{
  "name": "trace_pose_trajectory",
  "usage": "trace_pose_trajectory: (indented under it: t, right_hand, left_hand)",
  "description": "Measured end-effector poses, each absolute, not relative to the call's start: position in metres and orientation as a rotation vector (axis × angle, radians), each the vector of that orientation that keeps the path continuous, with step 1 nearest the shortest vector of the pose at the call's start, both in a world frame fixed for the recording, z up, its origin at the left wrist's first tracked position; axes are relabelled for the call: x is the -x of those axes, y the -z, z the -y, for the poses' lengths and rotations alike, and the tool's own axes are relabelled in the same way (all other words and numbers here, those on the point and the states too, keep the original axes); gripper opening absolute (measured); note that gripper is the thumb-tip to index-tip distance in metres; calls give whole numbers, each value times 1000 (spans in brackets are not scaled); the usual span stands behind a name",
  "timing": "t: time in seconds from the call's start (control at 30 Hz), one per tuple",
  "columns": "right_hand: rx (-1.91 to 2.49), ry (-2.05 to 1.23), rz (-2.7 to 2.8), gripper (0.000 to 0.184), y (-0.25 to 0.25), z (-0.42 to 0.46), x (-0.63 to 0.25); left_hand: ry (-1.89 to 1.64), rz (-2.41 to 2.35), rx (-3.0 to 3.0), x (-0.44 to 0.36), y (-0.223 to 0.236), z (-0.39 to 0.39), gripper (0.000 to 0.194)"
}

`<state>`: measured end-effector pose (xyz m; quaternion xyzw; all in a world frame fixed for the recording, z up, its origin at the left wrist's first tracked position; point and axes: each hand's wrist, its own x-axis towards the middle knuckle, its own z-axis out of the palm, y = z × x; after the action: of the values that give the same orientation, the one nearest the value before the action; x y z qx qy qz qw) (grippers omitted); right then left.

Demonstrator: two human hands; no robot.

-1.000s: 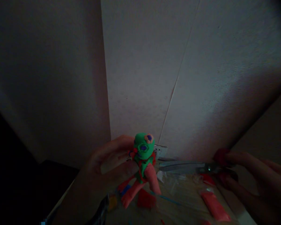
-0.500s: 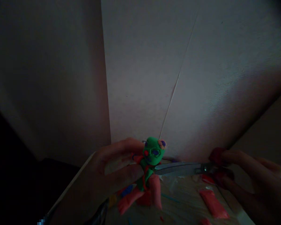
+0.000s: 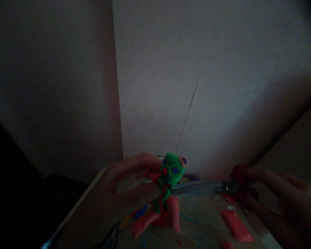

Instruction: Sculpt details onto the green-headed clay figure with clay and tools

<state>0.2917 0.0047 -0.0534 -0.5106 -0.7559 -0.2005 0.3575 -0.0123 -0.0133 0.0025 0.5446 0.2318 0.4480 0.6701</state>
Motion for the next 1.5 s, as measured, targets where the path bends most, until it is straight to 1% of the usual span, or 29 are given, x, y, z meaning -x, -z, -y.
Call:
trace_pose_trajectory:
  t: [0.4, 0.83, 1.0, 1.23, 1.33, 1.4, 1.43, 1.5]
  right_hand:
    - [1300, 599, 1927, 22, 51, -7, -288]
    - [1342, 504, 1913, 24, 54, -6, -294]
    - [1271, 570, 1978, 23, 53, -6, -297]
    - [1369, 507, 1898, 26, 52, -5, -296]
    - [1342, 458, 1916, 29, 54, -6, -300]
    - [1425, 387, 1897, 36, 55, -9, -301]
    - [1448, 330, 1914, 38, 55, -12, -300]
    - [1432, 104, 1990, 37, 55, -18, -298]
  left_hand:
    - [-1020, -496, -1231, 13, -2, 12, 13]
    - [-1054, -539, -1205, 10, -2, 13, 17]
    - [-1024, -510, -1219, 12, -1, 13, 16]
    - [-1060, -474, -1209, 11, 0, 14, 15]
    - [-1098, -490, -1177, 11, 2, 13, 11]
    - [-1106, -464, -1170, 12, 5, 10, 10]
    - [-1127, -451, -1177, 13, 8, 8, 12]
    - [-1171, -381, -1244, 15, 12, 4, 15]
